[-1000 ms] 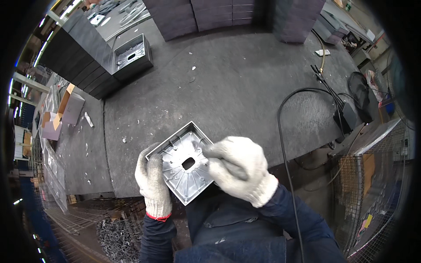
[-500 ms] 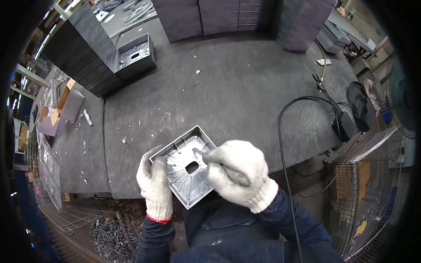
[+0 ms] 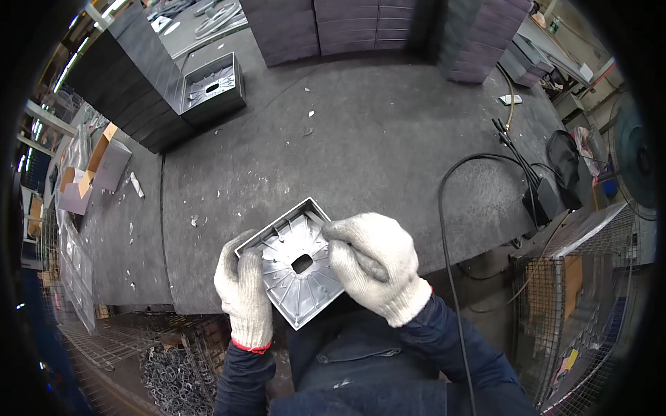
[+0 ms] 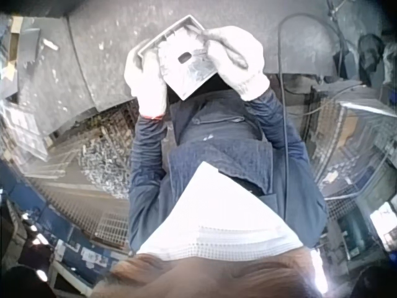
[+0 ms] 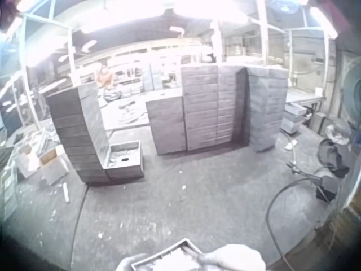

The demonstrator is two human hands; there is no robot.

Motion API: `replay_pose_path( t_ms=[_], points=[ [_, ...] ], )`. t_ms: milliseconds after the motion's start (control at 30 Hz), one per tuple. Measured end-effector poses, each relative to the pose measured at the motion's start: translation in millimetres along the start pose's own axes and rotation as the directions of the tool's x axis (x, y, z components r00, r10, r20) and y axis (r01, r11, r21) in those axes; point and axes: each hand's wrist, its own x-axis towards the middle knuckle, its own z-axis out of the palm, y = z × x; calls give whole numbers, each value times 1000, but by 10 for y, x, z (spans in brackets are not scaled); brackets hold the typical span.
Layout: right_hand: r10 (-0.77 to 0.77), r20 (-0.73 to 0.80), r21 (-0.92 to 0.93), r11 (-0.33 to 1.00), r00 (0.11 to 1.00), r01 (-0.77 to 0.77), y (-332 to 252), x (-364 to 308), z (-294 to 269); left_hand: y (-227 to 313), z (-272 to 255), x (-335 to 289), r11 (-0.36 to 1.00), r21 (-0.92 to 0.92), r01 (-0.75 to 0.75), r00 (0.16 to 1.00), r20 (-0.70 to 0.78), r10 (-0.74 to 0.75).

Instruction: The person deburrs the edges of square metal housing components on a fabrication table using a hand file.

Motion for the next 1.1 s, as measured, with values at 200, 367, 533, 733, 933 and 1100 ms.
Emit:
replay_pose_path(
  t_ms=[200, 367, 533, 733, 933, 1100],
  points=[
    [190, 1, 103, 977, 982, -189, 58, -95, -14, 20, 9, -10, 999, 35, 3, 1000, -26, -2],
    [360, -26, 330, 884, 932, -332, 25, -166, -9, 29, 26, -14, 1000, 7, 7, 1000, -28, -7],
    [417, 24, 404, 827, 909, -391, 20, -166, -5, 17, 19, -26, 1000, 5, 18, 999, -43, -18],
    [368, 37, 371, 858, 929, -355, 88, -166, -23, 17, 32, -21, 998, 64, -24, 999, -32, 26],
    [134, 165, 80, 986, 977, -149, -108, -36, -280, -61, 4, -43, 999, 45, -15, 998, -62, 18],
    [-38, 102, -58, 997, 994, 44, -182, -276, -401, 33, 46, -53, 998, 59, 16, 997, -82, -11]
  ],
)
